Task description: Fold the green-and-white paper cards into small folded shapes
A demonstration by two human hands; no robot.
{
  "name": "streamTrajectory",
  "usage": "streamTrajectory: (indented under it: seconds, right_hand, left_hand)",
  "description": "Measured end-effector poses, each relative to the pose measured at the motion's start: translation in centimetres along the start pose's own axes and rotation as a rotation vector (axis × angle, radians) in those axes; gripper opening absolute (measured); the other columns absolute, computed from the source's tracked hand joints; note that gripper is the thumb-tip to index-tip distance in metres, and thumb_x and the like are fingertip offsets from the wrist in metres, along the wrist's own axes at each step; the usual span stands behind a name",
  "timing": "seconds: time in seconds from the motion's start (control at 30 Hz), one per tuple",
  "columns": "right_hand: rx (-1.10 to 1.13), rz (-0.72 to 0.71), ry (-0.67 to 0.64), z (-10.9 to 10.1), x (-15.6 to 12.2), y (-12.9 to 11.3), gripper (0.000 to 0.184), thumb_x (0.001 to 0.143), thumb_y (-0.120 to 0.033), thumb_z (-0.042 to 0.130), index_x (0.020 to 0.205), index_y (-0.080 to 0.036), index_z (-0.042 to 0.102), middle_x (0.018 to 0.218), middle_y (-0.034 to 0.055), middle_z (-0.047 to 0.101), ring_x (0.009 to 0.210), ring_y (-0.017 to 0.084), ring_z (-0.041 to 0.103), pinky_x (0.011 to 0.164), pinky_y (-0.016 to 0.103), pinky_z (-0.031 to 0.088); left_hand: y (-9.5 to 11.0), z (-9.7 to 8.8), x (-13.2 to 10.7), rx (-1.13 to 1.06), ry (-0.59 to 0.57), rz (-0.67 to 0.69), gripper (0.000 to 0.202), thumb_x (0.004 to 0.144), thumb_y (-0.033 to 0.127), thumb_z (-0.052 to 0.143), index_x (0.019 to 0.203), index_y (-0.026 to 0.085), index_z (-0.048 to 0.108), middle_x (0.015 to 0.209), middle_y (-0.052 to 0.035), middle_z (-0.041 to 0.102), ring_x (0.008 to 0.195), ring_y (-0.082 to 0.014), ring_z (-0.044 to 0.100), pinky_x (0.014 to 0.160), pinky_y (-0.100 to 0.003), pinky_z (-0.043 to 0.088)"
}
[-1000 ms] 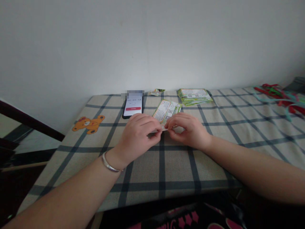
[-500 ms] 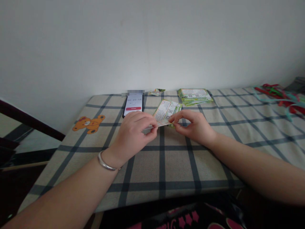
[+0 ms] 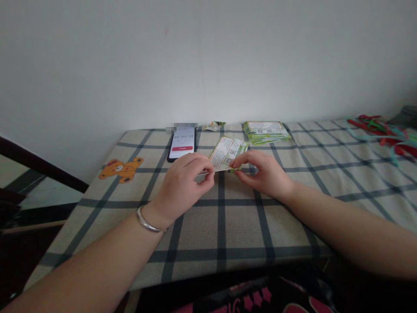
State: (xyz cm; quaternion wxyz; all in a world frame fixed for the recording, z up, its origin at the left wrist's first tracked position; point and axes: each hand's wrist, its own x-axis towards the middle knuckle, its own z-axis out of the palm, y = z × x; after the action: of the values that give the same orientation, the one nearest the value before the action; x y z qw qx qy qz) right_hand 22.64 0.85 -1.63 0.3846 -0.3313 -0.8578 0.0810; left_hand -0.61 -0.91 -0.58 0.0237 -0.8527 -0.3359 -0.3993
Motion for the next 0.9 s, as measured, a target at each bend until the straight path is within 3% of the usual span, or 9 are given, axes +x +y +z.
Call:
streamTrajectory:
  seconds: [0.27, 0.4, 0.9]
  right_hand:
    - [-0.048, -0.141, 0.038, 0.2, 0.2, -1.4, 0.003, 0.086, -0.019, 0.061, 0.084, -0.02, 0.06, 0.09, 0.0028, 0.071, 0.086, 0.017, 0.064, 0.077, 0.031, 0.05]
    - [-0.103, -0.206, -0.023, 0.5, 0.3, -1.9, 0.003, 0.088, -0.022, 0.059, 0.087, -0.02, 0.062, 0.09, 0.0023, 0.071, 0.086, 0.017, 0.063, 0.077, 0.031, 0.049]
    - [-0.071, -0.18, -0.035, 0.5, 0.3, -1.9, 0.008, 0.087, -0.022, 0.059, 0.081, -0.019, 0.063, 0.082, 0.003, 0.069, 0.082, 0.017, 0.062, 0.073, 0.031, 0.048]
  left_hand:
    - [1.2, -0.2, 0.0, 0.195, -0.001, 0.037, 0.006, 0.084, 0.016, 0.059, 0.081, 0.019, 0.064, 0.086, -0.0011, 0.07, 0.088, -0.0218, 0.062, 0.083, -0.041, 0.045]
    - [1.8, -0.2, 0.1, 0.229, -0.02, 0.096, 0.007, 0.084, 0.016, 0.059, 0.081, 0.02, 0.064, 0.088, 0.0001, 0.071, 0.09, -0.0214, 0.062, 0.083, -0.04, 0.043]
    - [1.1, -0.4, 0.4, 0.37, -0.026, 0.191, 0.01, 0.083, 0.015, 0.057, 0.077, 0.02, 0.063, 0.083, 0.0012, 0.07, 0.089, -0.0223, 0.062, 0.082, -0.042, 0.041]
